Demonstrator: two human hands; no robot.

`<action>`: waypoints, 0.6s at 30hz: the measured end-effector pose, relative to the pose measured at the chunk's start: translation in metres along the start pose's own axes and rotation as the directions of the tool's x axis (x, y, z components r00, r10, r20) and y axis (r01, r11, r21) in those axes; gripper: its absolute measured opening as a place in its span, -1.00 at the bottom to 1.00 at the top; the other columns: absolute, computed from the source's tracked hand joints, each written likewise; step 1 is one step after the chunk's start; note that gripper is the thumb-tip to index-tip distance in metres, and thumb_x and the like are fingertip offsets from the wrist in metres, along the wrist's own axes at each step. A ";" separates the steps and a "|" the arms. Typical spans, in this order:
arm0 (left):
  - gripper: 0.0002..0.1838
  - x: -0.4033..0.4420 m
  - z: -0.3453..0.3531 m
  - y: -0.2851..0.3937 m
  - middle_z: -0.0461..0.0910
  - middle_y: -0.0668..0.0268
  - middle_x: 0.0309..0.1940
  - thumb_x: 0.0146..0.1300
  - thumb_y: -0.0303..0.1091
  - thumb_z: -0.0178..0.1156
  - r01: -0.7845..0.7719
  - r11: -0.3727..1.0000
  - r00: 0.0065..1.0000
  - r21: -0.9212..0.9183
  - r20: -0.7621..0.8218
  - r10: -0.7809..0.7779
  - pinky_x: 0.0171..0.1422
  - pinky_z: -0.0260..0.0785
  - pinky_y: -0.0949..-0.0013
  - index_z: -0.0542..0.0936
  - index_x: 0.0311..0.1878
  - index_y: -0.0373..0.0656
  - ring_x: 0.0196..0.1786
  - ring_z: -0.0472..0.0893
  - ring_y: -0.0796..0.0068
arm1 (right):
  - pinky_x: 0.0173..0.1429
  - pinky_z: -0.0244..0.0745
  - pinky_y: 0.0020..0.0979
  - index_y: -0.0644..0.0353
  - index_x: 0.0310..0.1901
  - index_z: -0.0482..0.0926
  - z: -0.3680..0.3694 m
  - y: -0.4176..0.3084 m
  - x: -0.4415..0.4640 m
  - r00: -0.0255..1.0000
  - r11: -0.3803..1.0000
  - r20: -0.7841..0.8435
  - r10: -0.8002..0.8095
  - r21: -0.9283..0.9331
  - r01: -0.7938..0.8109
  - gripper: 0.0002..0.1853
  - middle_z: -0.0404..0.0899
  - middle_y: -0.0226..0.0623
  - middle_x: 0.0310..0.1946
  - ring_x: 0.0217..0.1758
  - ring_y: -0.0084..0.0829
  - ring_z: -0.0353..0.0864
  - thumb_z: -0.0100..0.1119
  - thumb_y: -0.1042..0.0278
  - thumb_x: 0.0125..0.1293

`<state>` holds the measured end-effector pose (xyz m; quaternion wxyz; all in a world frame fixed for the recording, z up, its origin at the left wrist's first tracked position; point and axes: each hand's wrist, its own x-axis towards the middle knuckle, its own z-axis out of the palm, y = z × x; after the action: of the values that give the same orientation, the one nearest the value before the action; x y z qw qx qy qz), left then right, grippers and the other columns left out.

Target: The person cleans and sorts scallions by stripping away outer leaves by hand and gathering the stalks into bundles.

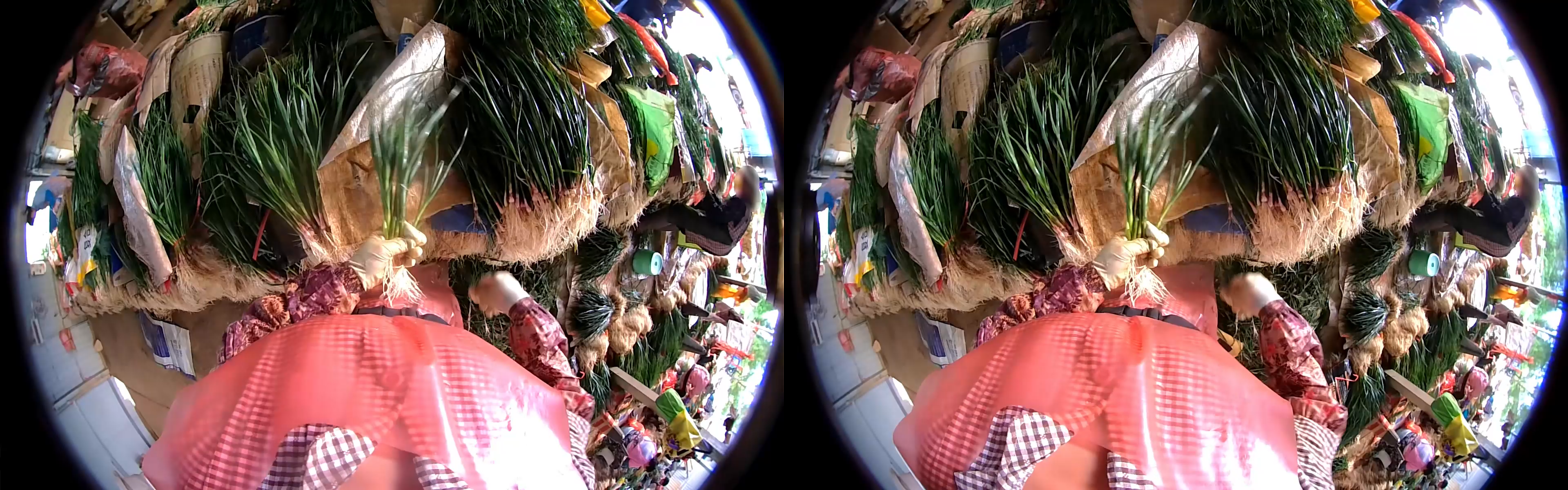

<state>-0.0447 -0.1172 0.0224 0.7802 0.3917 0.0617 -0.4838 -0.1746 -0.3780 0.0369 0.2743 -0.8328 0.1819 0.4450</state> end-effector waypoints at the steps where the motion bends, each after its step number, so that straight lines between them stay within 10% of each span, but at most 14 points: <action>1: -0.80 0.000 0.004 0.002 0.60 0.21 -0.22 0.29 -0.54 0.09 0.025 0.999 0.998 -0.041 -0.050 -0.027 -0.24 0.54 0.43 0.54 -0.03 -0.23 -0.27 0.61 0.51 | -0.30 0.59 -0.37 0.09 -0.10 0.63 0.011 0.014 0.006 0.984 0.912 0.155 -0.084 -0.386 0.139 -0.73 0.65 -0.19 -0.34 -0.32 -0.42 0.66 0.09 0.14 0.34; 2: -0.77 -0.001 0.011 0.007 0.60 0.23 -0.23 0.29 -0.53 0.10 0.048 0.995 0.994 -0.082 -0.098 -0.056 -0.24 0.54 0.43 0.53 0.01 -0.23 -0.27 0.61 0.52 | -0.38 0.58 -0.38 0.07 0.01 0.59 0.015 0.010 0.027 0.992 0.871 0.124 -0.003 -0.487 0.064 -0.67 0.65 -0.21 -0.34 -0.25 -0.48 0.66 0.10 0.09 0.33; 3: -0.73 -0.001 0.015 0.008 0.59 0.25 -0.23 0.28 -0.53 0.11 0.068 0.989 0.985 -0.127 -0.146 -0.087 -0.25 0.53 0.43 0.52 0.05 -0.22 -0.26 0.61 0.52 | -0.42 0.57 -0.35 0.12 0.06 0.54 0.007 0.003 0.029 0.904 0.675 -0.167 -0.394 -0.720 0.160 -0.61 0.65 -0.16 -0.39 -0.28 -0.43 0.67 0.15 0.09 0.30; 4: -0.67 0.004 0.012 0.004 0.58 0.32 -0.28 0.27 -0.52 0.13 0.095 0.988 0.978 -0.121 -0.175 -0.116 -0.28 0.51 0.46 0.49 0.12 -0.23 -0.29 0.60 0.55 | -0.38 0.58 -0.27 0.12 0.09 0.52 -0.006 0.000 0.059 0.915 0.993 -0.399 -0.056 0.075 0.094 -0.58 0.64 -0.09 -0.42 -0.33 -0.32 0.68 0.19 0.10 0.26; 5: -0.65 0.006 0.009 -0.002 0.58 0.33 -0.29 0.27 -0.52 0.13 0.089 0.987 0.988 -0.131 -0.110 -0.104 -0.29 0.50 0.46 0.48 0.13 -0.23 -0.31 0.60 0.56 | -0.32 0.61 -0.27 0.12 0.20 0.40 -0.013 -0.010 0.081 0.638 0.958 -0.724 -0.263 -0.118 0.261 -0.52 0.62 -0.10 -0.57 -0.46 -0.31 0.68 0.08 0.05 0.35; 7: -0.62 0.010 0.003 -0.005 0.58 0.36 -0.30 0.26 -0.53 0.14 0.064 0.988 0.998 -0.137 0.022 -0.062 -0.31 0.48 0.47 0.46 0.16 -0.22 -0.34 0.59 0.57 | -0.28 0.57 -0.20 0.12 0.21 0.39 -0.037 -0.040 0.119 0.650 0.981 -0.758 -0.046 0.090 0.174 -0.49 0.63 -0.02 -0.49 -0.45 -0.16 0.66 0.13 0.06 0.30; 8: -0.64 0.008 0.010 0.000 0.57 0.35 -0.32 0.24 -0.55 0.15 0.104 0.988 0.993 -0.110 -0.035 -0.109 -0.33 0.47 0.48 0.47 0.12 -0.22 -0.39 0.58 0.56 | -0.35 0.52 -0.21 0.15 0.11 0.47 -0.032 -0.027 0.156 0.492 0.978 -0.845 -0.207 -0.183 0.098 -0.57 0.62 -0.04 -0.50 -0.52 -0.19 0.63 0.10 0.07 0.31; 9: -0.66 0.009 0.010 0.000 0.57 0.35 -0.33 0.23 -0.55 0.16 0.082 0.991 0.995 -0.108 -0.042 -0.087 -0.33 0.47 0.48 0.48 0.09 -0.21 -0.40 0.58 0.55 | -0.48 0.44 -0.33 0.18 -0.05 0.54 -0.045 -0.039 0.157 0.771 0.966 -0.637 0.022 0.212 0.147 -0.72 0.60 -0.16 -0.54 -0.60 -0.37 0.58 0.12 0.20 0.32; 11: -0.71 0.010 0.009 0.000 0.57 0.34 -0.35 0.22 -0.56 0.16 0.042 0.993 0.998 -0.109 -0.052 -0.047 -0.34 0.47 0.48 0.50 0.03 -0.20 -0.41 0.58 0.54 | -0.54 0.37 -0.52 0.22 -0.18 0.58 -0.049 -0.050 0.139 0.881 0.631 -0.461 0.110 0.717 0.297 -0.82 0.57 -0.32 -0.57 -0.63 -0.59 0.50 0.16 0.30 0.30; 13: -0.79 0.010 0.005 -0.002 0.55 0.31 -0.30 0.24 -0.55 0.15 0.061 0.980 0.995 -0.187 -0.061 -0.074 -0.34 0.47 0.47 0.50 -0.06 -0.18 -0.39 0.58 0.52 | -0.34 0.46 -0.48 0.16 -0.16 0.64 -0.041 -0.039 0.111 0.919 0.521 -0.392 0.030 0.791 0.320 -0.71 0.59 -0.40 -0.55 -0.47 -0.58 0.53 0.28 0.14 0.20; 15: -0.81 0.014 -0.006 -0.012 0.53 0.31 -0.27 0.28 -0.54 0.11 0.028 0.967 1.000 -0.252 0.003 -0.028 -0.31 0.47 0.47 0.48 -0.05 -0.17 -0.35 0.58 0.52 | -0.25 0.50 -0.48 0.14 -0.13 0.67 -0.032 -0.029 0.073 0.919 0.800 -0.394 -0.013 0.547 0.246 -0.66 0.65 -0.36 -0.44 -0.42 -0.54 0.58 0.27 0.07 0.20; 18: -0.83 0.015 -0.001 -0.013 0.50 0.29 -0.23 0.29 -0.55 0.07 0.019 0.948 0.999 -0.317 -0.038 -0.032 -0.28 0.48 0.48 0.46 -0.06 -0.17 -0.31 0.58 0.51 | -0.16 0.53 -0.46 0.19 -0.03 0.60 -0.017 -0.023 0.026 0.956 0.863 -0.270 -0.112 0.451 0.228 -0.67 0.68 -0.26 -0.30 -0.34 -0.51 0.64 0.23 0.20 0.24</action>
<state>-0.0469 -0.1303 0.0078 0.8251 0.2708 0.1601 -0.4693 -0.1373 -0.3721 0.0290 0.4860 -0.7988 0.2421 0.2589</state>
